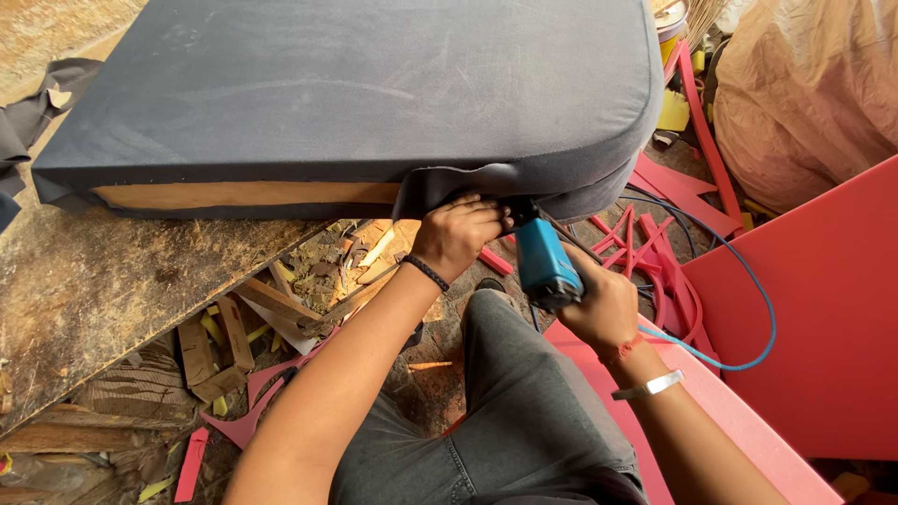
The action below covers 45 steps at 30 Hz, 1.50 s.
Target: The person stretches dark fabric over a foam cushion on a wooden frame and secures it with a pneumatic staple gun, working around the edges. They use shears to trim off excess fabric and continue stapling the remaining sides, pressing the fabric flat as they go.
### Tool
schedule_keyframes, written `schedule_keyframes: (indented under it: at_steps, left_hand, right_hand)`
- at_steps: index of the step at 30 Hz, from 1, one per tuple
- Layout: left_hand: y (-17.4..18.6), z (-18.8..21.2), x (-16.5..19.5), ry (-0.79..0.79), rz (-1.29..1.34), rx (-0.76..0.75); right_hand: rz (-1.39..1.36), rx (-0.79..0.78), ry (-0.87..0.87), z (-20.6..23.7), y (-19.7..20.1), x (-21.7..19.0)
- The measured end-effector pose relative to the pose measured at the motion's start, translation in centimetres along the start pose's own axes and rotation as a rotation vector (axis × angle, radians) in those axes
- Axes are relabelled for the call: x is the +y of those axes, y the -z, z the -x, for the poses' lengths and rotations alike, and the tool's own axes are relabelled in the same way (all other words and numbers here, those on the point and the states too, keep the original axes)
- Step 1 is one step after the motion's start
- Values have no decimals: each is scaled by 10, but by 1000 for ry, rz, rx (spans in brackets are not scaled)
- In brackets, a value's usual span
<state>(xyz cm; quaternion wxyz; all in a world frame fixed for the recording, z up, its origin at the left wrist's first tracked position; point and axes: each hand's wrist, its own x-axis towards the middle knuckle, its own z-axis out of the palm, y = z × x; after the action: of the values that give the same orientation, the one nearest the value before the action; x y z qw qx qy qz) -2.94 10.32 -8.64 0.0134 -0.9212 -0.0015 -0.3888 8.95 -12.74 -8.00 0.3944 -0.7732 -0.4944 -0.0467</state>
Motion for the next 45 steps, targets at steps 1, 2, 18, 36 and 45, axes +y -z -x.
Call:
schedule_keyframes:
  at_steps: [1, 2, 18, 36, 45]
  left_hand:
    - [-1, -2, 7, 28, -3, 8]
    - [-2, -5, 15, 60, -9, 17]
    - [-52, -68, 102, 27, -106, 91]
    - [-53, -42, 95, 90, 63, 75]
    - [-53, -20, 70, 22, 77, 27]
  right_hand:
    - [-20, 24, -1, 7, 4, 6]
    - [-39, 45, 2, 12, 7, 12]
    - [-700, 41, -283, 31, 24, 90]
    - [-618, -57, -429, 2, 28, 78]
    - [-213, 18, -175, 3, 8, 55]
